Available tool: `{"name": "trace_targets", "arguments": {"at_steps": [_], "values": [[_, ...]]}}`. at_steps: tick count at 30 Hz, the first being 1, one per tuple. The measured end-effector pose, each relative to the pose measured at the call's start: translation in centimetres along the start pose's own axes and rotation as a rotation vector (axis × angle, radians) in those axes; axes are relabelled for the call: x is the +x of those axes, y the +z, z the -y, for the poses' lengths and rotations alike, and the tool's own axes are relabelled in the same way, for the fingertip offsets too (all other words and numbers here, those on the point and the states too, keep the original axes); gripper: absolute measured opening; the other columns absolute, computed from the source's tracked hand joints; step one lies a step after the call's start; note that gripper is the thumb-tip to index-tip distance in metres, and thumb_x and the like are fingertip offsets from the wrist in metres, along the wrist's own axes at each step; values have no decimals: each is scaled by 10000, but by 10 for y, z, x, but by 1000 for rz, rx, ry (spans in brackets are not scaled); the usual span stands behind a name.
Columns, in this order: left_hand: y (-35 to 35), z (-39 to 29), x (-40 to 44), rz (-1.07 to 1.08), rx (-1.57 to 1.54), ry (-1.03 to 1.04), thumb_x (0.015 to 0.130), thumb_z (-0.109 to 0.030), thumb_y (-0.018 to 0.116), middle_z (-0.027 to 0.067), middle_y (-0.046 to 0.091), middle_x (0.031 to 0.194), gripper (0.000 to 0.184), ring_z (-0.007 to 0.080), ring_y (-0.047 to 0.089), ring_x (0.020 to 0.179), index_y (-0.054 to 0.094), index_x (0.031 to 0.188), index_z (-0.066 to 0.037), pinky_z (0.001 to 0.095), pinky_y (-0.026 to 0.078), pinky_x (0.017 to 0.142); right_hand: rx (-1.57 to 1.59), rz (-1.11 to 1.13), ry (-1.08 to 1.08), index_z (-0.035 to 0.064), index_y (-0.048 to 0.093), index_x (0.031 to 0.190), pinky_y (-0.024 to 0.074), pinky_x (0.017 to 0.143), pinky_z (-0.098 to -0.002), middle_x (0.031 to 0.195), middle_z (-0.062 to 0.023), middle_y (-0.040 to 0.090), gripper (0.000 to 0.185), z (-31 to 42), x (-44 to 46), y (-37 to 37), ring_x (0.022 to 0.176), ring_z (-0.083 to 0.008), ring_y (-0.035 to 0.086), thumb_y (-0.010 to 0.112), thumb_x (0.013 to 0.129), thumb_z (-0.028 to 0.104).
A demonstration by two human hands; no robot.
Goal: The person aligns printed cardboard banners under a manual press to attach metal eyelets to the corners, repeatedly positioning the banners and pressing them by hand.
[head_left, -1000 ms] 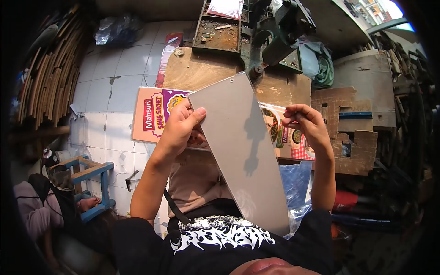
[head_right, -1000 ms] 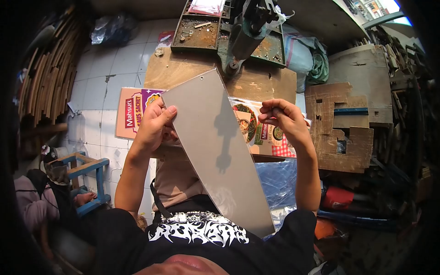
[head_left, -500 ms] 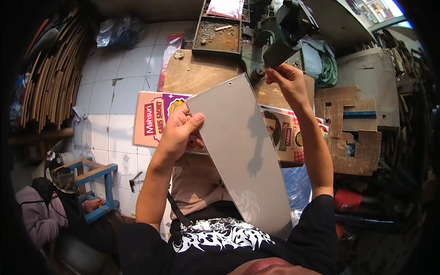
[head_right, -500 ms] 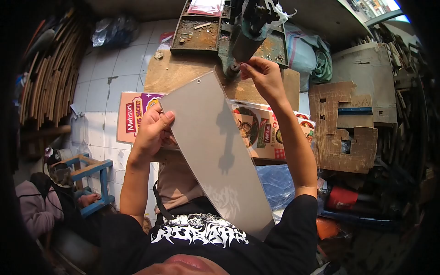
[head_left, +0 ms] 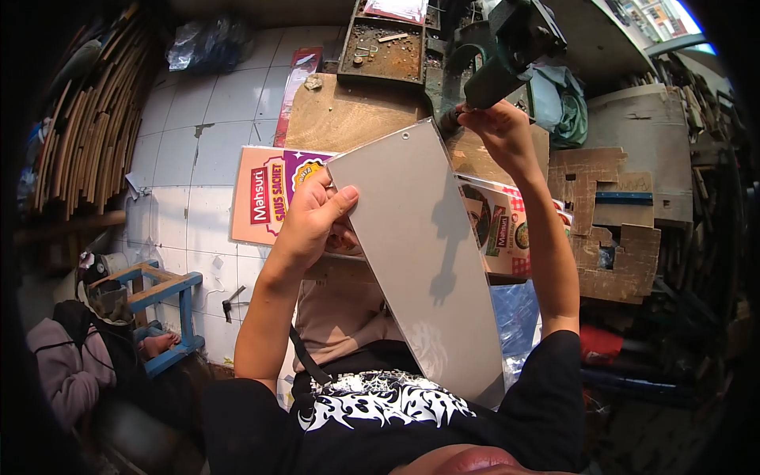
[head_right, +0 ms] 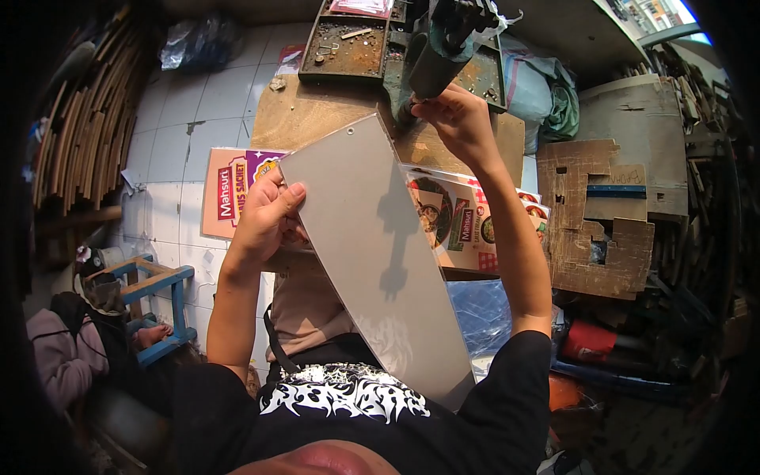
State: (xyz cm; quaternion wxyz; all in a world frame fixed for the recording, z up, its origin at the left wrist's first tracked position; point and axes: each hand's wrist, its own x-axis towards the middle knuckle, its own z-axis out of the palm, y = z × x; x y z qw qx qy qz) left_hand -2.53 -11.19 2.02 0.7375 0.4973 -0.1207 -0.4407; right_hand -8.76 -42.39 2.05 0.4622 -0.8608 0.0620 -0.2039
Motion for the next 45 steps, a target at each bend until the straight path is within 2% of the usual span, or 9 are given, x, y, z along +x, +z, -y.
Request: {"name": "trace_targets", "arguments": {"at_steps": [2,8,14,20,26,28,33,37,45], "values": [[-3,3,-2,5,18,-8,931,-177,580,116,639,823,303,149,668,619,445,1095,39,229,544,472,253,24,107,-14,685,972,487,720,-227,836,16,651,154,-5,2,0,781,-66,595,712,831,40],[3,1,1,-4,28,10,920,-231,588,131,655,856,379,143,673,601,447,1151,34,223,544,481,231,145,463,30,718,986,413,639,-190,786,19,659,251,14,8,-6,726,-36,542,777,777,156],[1,3,0,8,14,10,938,-182,564,126,658,866,342,160,679,644,450,1171,41,236,551,493,401,136,546,42,709,1009,345,578,-192,777,43,631,287,10,7,-2,658,-35,490,776,768,184],[0,0,-2,-4,2,-6,933,-177,573,120,654,880,338,159,678,650,447,1171,28,237,550,489,552,0,367,15,547,1248,443,674,-205,879,5,591,431,25,-32,-10,734,-57,531,684,872,175],[24,-8,11,50,-1,-41,944,-184,557,124,649,922,334,155,680,672,441,1175,27,230,547,480,505,276,467,63,276,1461,499,736,-249,1038,-120,605,588,72,-133,-26,835,-106,606,562,950,111],[42,-12,26,86,39,-98,948,-198,554,123,642,912,337,139,665,638,439,1180,18,215,559,503,400,91,447,60,249,1475,493,751,-254,1069,-133,604,617,85,-152,-11,876,-107,598,560,942,70],[69,-5,72,166,115,-214,963,-229,545,82,649,929,301,120,654,699,502,1165,-11,241,572,581,249,-120,404,-17,251,1469,454,915,-259,1227,-174,571,618,71,-150,-23,1028,-160,583,566,946,80],[73,0,97,191,133,-241,961,-208,549,81,653,939,285,126,660,730,517,1160,-7,256,582,640,151,-146,381,-6,304,1457,464,904,-252,1363,-197,494,594,49,-143,-33,1061,-156,577,584,945,105],[68,4,104,220,49,-157,952,-134,544,78,666,924,295,131,664,813,508,1183,46,276,590,705,133,-110,491,4,317,1455,474,875,-240,1371,-172,496,574,41,-127,-40,1041,-127,575,572,949,97]]}}
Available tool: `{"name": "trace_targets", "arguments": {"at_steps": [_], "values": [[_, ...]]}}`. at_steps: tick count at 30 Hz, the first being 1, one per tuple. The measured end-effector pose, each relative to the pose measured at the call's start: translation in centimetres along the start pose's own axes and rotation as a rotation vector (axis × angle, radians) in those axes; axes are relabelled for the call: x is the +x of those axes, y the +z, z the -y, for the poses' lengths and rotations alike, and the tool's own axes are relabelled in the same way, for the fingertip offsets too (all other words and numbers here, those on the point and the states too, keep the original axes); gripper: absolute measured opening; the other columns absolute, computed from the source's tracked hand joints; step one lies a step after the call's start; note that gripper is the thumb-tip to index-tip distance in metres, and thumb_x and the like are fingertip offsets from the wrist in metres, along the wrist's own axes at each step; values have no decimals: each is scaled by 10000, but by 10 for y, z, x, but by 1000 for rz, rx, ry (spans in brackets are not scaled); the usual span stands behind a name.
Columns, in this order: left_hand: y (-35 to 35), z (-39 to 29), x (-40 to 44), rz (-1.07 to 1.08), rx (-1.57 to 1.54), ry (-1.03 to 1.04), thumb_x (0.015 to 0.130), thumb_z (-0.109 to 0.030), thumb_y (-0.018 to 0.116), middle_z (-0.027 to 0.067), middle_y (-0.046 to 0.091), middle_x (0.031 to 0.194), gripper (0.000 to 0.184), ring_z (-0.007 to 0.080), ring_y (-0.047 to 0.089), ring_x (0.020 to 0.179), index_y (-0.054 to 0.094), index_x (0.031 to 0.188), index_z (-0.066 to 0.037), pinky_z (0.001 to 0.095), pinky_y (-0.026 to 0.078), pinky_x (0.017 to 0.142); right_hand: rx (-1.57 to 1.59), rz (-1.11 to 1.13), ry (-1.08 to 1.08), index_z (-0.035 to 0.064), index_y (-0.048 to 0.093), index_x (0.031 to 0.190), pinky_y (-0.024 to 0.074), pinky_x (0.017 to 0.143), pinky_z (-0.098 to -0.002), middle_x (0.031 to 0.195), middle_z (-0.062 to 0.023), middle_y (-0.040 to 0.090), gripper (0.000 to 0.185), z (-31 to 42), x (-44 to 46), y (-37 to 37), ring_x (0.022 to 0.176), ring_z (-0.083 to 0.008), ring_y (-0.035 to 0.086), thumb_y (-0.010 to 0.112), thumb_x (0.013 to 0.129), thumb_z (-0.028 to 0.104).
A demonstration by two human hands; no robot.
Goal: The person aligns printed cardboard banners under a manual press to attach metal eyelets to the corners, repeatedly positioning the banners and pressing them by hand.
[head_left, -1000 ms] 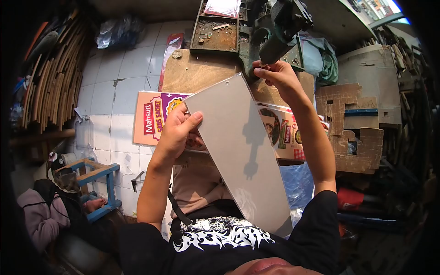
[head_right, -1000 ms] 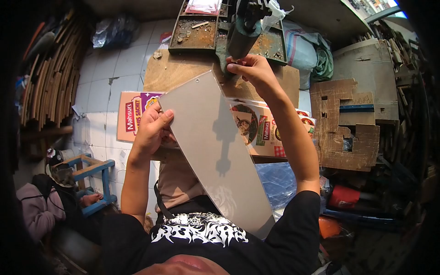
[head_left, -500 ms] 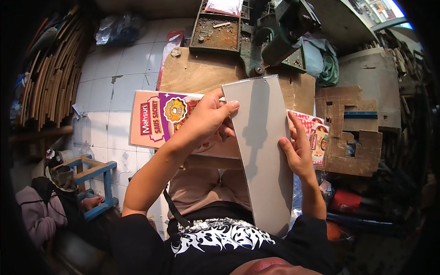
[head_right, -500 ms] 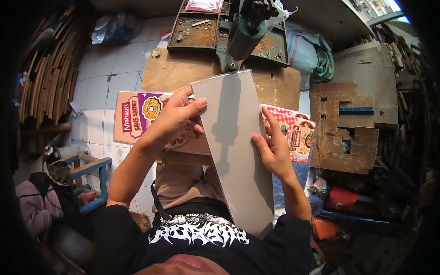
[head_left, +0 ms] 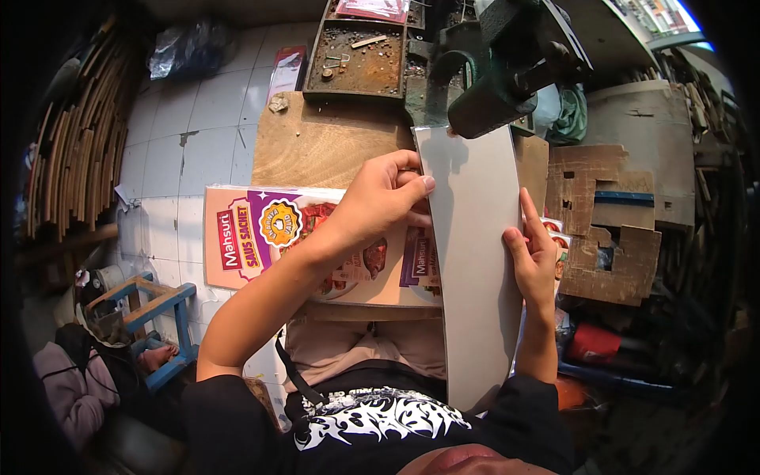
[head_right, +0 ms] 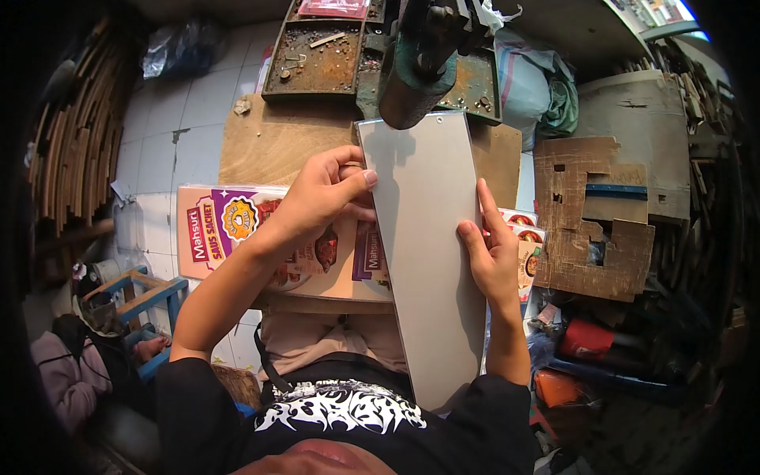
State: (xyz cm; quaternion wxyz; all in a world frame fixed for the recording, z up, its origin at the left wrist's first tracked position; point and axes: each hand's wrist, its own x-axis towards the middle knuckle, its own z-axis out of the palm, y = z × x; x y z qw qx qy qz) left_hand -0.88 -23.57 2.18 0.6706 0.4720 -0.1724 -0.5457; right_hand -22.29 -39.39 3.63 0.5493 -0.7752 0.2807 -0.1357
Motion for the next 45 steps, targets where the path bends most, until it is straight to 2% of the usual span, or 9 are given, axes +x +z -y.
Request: {"name": "trace_targets", "arguments": {"at_steps": [11,16,18,21,28,37,45], "values": [[1,1,-2,-15,-52,-32,946,-95,543,60,660,870,256,105,649,794,507,1158,44,265,594,685,-24,4,15,-18,302,1455,456,880,-225,1356,-169,511,573,-1,1,2,1056,-118,567,556,948,63],[1,2,-1,-27,-70,-26,944,-77,538,78,661,892,241,124,656,816,504,1149,45,265,596,690,15,-2,15,-53,287,1447,421,924,-216,1412,-181,451,568,-1,2,4,1124,-129,541,535,940,13],[2,1,-1,-45,-91,-39,936,-57,535,103,665,883,178,132,653,798,506,1066,60,263,588,647,12,6,19,-61,285,1445,409,939,-218,1425,-185,433,567,-1,3,4,1156,-135,523,531,939,6],[-1,5,0,-29,-21,-52,945,-76,535,81,660,891,231,127,655,830,501,1139,45,264,595,691,18,9,27,-70,282,1442,387,966,-221,1443,-193,407,565,-3,2,3,1207,-147,491,527,937,-2],[-1,6,0,-28,-4,-50,945,-76,539,79,656,886,214,121,653,824,486,1114,44,258,592,675,-10,6,68,-75,281,1440,365,988,-224,1452,-197,391,564,-4,0,1,1245,-161,464,526,937,-1],[-2,9,0,-15,-8,-47,954,-83,531,80,659,904,202,132,658,831,486,1113,34,264,592,685,-20,-3,36,-65,298,1438,387,926,-203,1403,-173,453,566,-6,-1,2,1135,-121,510,552,946,49],[-1,10,1,-21,-14,-47,955,-79,520,74,659,899,183,141,666,825,491,1106,20,265,588,684,-36,10,43,-59,303,1440,393,927,-209,1388,-159,473,565,1,1,3,1130,-125,517,553,947,61]]}}
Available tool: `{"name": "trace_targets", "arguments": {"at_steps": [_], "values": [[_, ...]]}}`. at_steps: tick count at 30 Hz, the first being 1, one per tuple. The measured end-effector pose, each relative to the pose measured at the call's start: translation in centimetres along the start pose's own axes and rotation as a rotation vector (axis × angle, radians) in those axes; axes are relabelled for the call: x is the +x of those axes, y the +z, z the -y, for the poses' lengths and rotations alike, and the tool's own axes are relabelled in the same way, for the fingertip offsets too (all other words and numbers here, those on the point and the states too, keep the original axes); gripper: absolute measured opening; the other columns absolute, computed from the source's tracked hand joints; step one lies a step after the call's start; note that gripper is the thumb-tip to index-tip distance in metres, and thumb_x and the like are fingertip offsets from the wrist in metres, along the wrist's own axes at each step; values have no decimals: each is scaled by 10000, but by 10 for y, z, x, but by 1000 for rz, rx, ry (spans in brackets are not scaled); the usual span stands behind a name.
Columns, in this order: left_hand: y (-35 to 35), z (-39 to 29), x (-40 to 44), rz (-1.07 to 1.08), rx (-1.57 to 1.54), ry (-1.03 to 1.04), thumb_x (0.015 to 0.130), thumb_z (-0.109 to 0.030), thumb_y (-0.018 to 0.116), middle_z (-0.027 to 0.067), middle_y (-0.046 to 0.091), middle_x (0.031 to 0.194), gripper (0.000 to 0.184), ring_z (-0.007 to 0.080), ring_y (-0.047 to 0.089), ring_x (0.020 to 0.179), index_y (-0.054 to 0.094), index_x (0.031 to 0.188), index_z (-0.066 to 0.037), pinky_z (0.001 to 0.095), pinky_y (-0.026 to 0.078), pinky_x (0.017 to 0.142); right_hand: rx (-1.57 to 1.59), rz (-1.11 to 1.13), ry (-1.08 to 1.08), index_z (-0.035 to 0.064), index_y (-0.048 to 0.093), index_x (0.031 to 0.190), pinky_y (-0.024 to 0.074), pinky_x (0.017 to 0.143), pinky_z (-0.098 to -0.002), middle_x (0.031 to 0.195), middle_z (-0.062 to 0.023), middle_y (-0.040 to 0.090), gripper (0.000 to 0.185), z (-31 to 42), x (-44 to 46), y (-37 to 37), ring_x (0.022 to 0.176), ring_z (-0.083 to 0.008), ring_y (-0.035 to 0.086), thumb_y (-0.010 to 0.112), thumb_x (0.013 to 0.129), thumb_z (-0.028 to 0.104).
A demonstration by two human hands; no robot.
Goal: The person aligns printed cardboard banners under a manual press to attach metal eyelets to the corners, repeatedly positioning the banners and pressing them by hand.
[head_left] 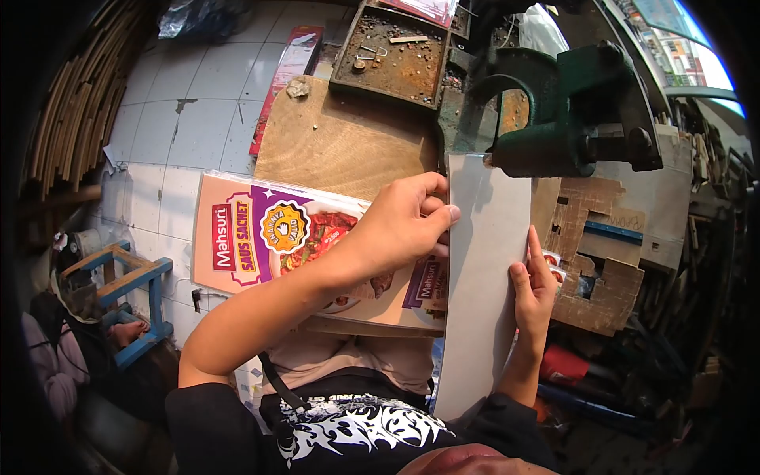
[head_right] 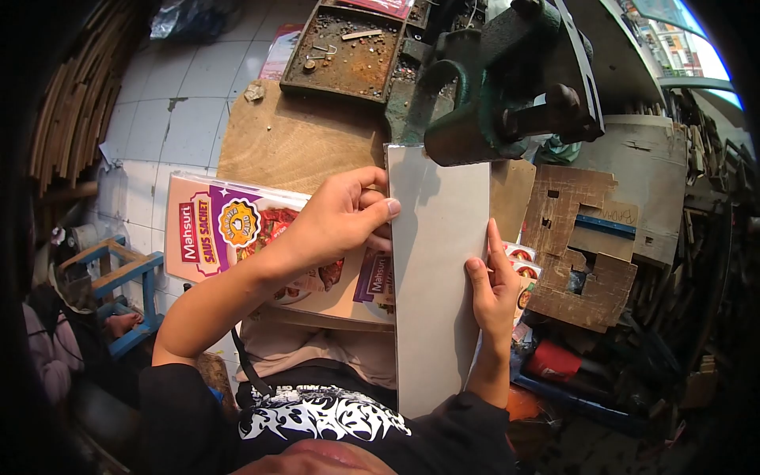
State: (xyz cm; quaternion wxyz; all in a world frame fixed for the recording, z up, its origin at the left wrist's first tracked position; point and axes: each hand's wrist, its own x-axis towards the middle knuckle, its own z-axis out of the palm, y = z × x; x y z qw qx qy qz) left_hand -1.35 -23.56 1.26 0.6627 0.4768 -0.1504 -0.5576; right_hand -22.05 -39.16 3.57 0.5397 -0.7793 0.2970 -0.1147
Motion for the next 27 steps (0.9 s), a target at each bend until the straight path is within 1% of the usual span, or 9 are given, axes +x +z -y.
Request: {"name": "trace_targets", "arguments": {"at_steps": [7,15,18,21,22,24,25,26,27], "values": [[-3,1,0,7,23,20,944,-88,536,82,660,872,206,150,670,823,491,1100,39,275,592,676,31,-48,-44,-34,315,1445,432,886,-211,1288,-137,556,554,-6,0,5,1012,-97,561,550,953,63],[2,2,-4,-10,57,74,940,-87,539,73,656,845,178,147,671,787,509,1082,16,266,584,661,136,14,-60,-4,298,1456,468,894,-247,1252,-169,579,581,2,-8,-2,1058,-141,584,569,948,76],[9,12,-19,-16,110,86,952,-122,525,64,643,848,173,141,658,768,508,1072,1,279,574,680,115,-15,-80,-5,314,1441,483,884,-263,1243,-182,584,565,10,-31,-1,1052,-157,594,570,941,53],[20,24,-45,-45,4,30,1002,-271,434,63,624,944,251,144,643,785,514,1067,-42,303,544,728,116,-86,-91,-13,336,1415,501,849,-265,1193,-179,609,538,38,-69,9,1014,-167,615,570,933,27],[25,28,-56,-43,14,31,1002,-271,434,63,624,944,251,144,643,785,514,1067,-42,303,544,728,124,-92,-95,-13,336,1415,501,849,-265,1193,-179,609,538,48,-83,12,1014,-167,615,570,933,27],[35,32,-75,-68,-226,99,1013,-313,404,72,625,962,273,114,623,808,510,1042,-63,268,523,674,24,-13,-250,-19,352,1397,522,787,-258,1128,-165,630,528,66,-111,19,982,-169,629,583,923,25],[58,17,-87,-194,-464,103,1004,-322,423,57,596,910,266,119,592,788,503,1022,-69,261,477,642,35,98,-283,-22,364,1387,529,713,-253,1104,-156,628,564,75,-124,22,891,-147,644,634,904,85],[56,27,-94,-206,-457,87,1004,-322,423,57,596,910,266,119,592,788,503,1022,-69,261,477,642,-16,250,-298,-23,413,1361,523,655,-273,1114,-168,618,593,85,-137,19,786,-154,647,682,873,179],[47,42,-93,-39,-582,188,1008,-329,410,50,559,851,277,120,547,714,501,1021,-67,258,440,598,-43,380,-406,-16,448,1340,518,639,-287,1113,-166,611,594,96,-143,23,744,-177,639,694,857,226]]}}
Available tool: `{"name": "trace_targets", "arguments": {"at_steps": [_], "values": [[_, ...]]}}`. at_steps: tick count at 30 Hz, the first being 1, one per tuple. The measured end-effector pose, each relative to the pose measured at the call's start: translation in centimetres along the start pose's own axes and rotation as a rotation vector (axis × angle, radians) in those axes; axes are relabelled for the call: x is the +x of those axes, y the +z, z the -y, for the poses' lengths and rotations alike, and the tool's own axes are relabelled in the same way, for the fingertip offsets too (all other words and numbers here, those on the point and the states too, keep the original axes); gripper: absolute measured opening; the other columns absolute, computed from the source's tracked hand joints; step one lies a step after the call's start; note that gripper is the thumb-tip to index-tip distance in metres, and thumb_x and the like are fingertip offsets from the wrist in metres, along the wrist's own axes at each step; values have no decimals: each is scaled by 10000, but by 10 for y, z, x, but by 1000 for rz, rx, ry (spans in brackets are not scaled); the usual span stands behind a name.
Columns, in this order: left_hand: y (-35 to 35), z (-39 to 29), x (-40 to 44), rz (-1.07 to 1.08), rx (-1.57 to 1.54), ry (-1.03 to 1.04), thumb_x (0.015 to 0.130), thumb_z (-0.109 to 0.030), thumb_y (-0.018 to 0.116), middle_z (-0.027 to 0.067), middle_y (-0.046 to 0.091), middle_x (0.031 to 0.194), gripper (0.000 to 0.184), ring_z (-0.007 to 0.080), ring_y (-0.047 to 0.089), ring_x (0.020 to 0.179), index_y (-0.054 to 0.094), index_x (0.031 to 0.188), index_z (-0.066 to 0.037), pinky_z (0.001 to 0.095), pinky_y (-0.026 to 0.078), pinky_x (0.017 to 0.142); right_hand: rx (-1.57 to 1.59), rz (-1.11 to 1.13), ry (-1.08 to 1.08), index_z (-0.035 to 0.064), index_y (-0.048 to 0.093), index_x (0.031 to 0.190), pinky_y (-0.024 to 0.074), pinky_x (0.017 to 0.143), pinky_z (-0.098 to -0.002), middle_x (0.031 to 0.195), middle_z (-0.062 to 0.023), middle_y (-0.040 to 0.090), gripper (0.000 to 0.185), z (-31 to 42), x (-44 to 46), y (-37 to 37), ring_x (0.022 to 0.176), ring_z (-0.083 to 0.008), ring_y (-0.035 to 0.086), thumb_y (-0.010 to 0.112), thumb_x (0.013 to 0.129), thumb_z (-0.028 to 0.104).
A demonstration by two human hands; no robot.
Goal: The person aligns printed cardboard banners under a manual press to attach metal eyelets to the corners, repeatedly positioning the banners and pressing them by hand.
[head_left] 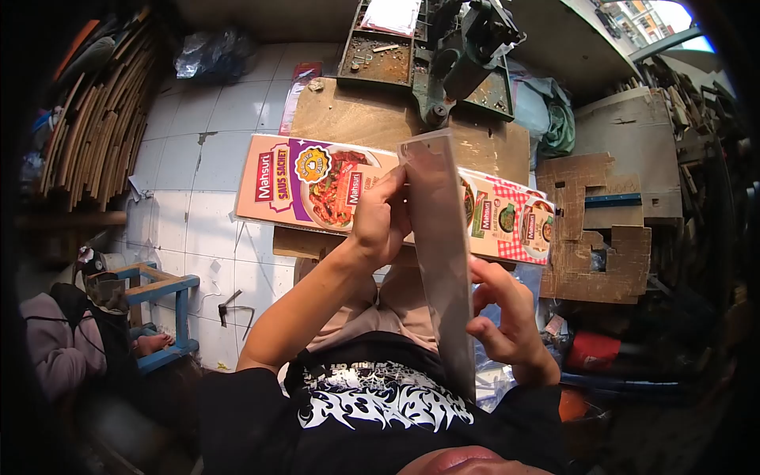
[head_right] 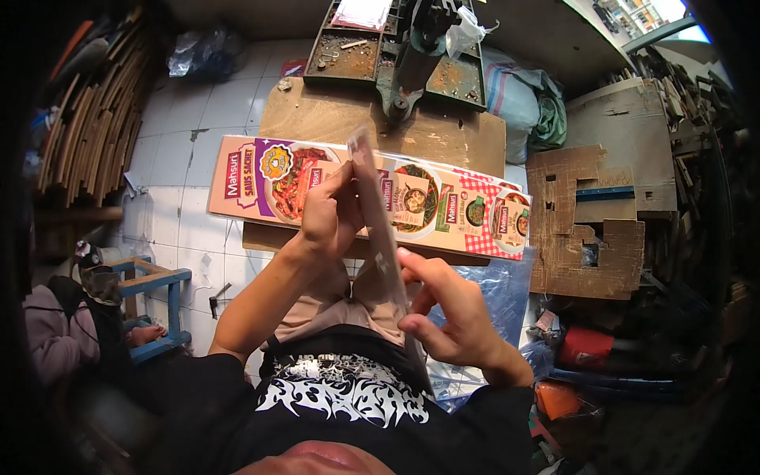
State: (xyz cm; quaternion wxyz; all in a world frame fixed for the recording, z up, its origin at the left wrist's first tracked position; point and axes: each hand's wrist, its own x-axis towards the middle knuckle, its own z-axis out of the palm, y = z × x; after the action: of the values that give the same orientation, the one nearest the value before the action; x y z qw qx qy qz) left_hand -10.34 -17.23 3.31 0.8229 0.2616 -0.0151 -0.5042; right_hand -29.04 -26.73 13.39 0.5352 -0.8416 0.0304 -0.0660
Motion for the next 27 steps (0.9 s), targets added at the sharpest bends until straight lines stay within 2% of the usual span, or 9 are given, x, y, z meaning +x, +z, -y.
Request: {"name": "trace_targets", "arguments": {"at_steps": [2,3,4,6,10,15,20,22,27], "values": [[-39,17,13,541,-363,79,996,-335,439,33,473,779,265,153,516,671,487,1016,-75,266,408,608,-61,182,-213,7,512,1302,516,637,-318,1104,-160,600,583,10,1,19,715,-224,631,706,834,294],[-41,18,15,665,-430,97,985,-335,463,36,474,778,262,161,527,686,484,1022,-77,274,407,637,-103,233,-318,22,539,1285,518,649,-334,1096,-156,595,569,12,0,29,727,-249,631,707,826,314],[-43,18,17,791,-494,106,975,-336,487,40,476,777,262,169,538,701,481,1029,-79,282,406,665,-116,282,-282,12,582,1235,524,714,-348,1082,-183,599,534,17,-4,37,878,-297,632,706,831,340],[-40,16,23,1009,-594,134,972,-339,500,49,504,788,274,174,555,714,488,1048,-77,299,406,668,-115,237,-272,53,596,1219,522,685,-350,1060,-133,609,477,16,-13,52,786,-267,638,737,787,198],[-32,-1,5,1032,-569,104,998,-285,475,25,487,736,188,155,562,666,449,934,-110,277,387,631,-103,42,-274,42,634,1140,521,654,-334,946,-127,642,388,7,-25,54,754,-269,642,733,769,99],[-27,-5,2,1137,-604,130,1026,-242,391,27,476,740,166,161,562,661,431,923,-118,287,382,629,-108,-235,45,-1,635,1119,510,723,-296,937,-147,658,320,-20,-58,32,816,-210,653,691,822,103],[-34,-8,6,1239,-620,161,1025,-209,376,35,485,739,150,168,570,655,428,914,-122,292,382,624,-138,-259,383,-21,599,1178,501,773,-295,950,-136,669,320,-64,-111,0,852,-179,632,572,950,203],[-39,-14,-6,1184,-630,224,1021,-197,378,29,484,716,154,159,565,622,431,894,-128,282,385,601,-109,-258,609,-17,581,1218,484,777,-277,957,-108,666,478,-91,-149,-13,847,-151,617,502,982,391],[-58,-33,-49,1016,-744,505,992,-136,432,20,462,678,118,131,527,552,439,878,-107,254,391,555,-26,-507,926,6,591,1204,477,737,-257,966,-108,677,684,-134,-243,-25,833,-154,627,352,966,601]]}}
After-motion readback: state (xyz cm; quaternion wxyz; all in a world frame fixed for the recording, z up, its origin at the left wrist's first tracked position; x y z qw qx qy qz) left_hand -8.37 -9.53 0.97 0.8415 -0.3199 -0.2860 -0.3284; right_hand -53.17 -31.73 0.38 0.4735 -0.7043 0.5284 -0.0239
